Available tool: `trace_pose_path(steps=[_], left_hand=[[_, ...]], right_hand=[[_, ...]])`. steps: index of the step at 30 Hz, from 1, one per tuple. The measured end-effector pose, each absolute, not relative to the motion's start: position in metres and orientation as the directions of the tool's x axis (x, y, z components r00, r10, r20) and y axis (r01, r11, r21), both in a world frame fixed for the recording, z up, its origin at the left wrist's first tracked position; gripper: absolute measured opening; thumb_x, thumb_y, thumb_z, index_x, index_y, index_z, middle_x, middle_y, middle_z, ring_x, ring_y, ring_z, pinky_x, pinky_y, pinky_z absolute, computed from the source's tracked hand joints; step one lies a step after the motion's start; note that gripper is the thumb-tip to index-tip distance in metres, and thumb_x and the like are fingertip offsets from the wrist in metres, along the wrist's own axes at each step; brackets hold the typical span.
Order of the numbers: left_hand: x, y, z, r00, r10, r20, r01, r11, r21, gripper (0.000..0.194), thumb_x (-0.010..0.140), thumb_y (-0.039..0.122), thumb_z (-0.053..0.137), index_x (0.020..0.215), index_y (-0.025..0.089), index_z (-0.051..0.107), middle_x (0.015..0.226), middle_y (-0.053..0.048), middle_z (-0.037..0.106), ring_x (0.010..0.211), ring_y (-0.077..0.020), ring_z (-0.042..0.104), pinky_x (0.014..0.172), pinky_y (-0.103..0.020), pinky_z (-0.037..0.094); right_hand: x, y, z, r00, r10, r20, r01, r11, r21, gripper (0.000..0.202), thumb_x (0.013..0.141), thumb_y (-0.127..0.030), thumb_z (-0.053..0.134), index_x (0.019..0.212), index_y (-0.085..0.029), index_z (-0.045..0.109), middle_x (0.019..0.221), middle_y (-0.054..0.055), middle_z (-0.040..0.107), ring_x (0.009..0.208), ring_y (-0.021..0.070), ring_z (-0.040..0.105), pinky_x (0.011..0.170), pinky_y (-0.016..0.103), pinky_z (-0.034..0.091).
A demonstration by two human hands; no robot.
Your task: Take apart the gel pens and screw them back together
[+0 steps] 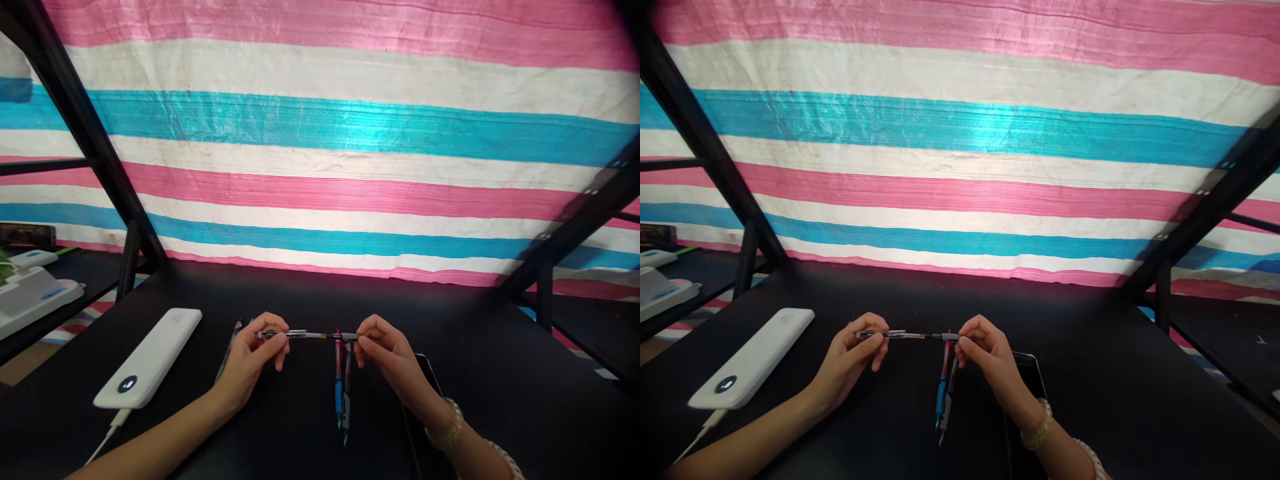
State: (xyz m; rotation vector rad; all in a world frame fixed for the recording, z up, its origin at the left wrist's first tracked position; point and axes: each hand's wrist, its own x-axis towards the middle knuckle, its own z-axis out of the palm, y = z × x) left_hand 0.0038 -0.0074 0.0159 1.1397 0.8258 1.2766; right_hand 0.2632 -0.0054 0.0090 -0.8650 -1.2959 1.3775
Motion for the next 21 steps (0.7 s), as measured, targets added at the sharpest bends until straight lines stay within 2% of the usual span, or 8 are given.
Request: trace_pose_path(steps=[8,14,17,21], left_hand=[[0.005,-0.009,0.016,0.179,0.978,0.107,-0.261,-0.058,0.964,0.027,0.081,0.039,0.076,0.088,0.016,0.064,0.066,0.001,0.064,0.047,-0.0094,0.052,0.050,-0.023,0.037],[0.005,-0.009,0.010,0.230,0.967,0.107,-0.123,-0.080,0.989,0.026,0.084,0.038,0.074,0.091,0.016,0.064,0.069,0.000,0.068,0.048,-0.0092,0.055,0.053,-0.023,0.040],[0.007,-0.010,0.010,0.275,0.956,0.104,-0.081,-0.085,0.993,0.026,0.083,0.039,0.074,0.089,0.016,0.063,0.071,-0.002,0.071,0.048,-0.0103,0.057,0.052,-0.023,0.042],[0.009,-0.011,0.011,0.266,0.959,0.095,-0.065,-0.080,0.995,0.027,0.081,0.039,0.076,0.084,0.016,0.062,0.068,-0.003,0.072,0.048,-0.0119,0.059,0.052,-0.024,0.043]], right_hand=[[0.264,-0.005,0.009,-0.241,0.958,0.155,-0.139,0.124,-0.983,0.022,0.089,-0.038,0.071,0.086,-0.020,0.059,0.068,-0.002,0.063,0.059,0.0136,0.058,0.060,0.026,0.047],[0.258,-0.013,0.016,-0.208,0.951,0.230,0.062,0.247,-0.967,0.018,0.090,-0.036,0.069,0.086,-0.021,0.060,0.077,0.000,0.061,0.064,0.0143,0.060,0.060,0.026,0.051],[0.256,-0.015,0.014,-0.229,0.926,0.301,0.170,0.343,-0.924,0.009,0.092,-0.029,0.067,0.088,-0.021,0.063,0.084,0.002,0.062,0.071,0.0159,0.062,0.063,0.026,0.052],[0.257,-0.015,0.011,-0.273,0.889,0.368,0.289,0.441,-0.850,0.003,0.092,-0.023,0.065,0.090,-0.022,0.066,0.084,0.003,0.066,0.075,0.0185,0.064,0.067,0.029,0.053]])
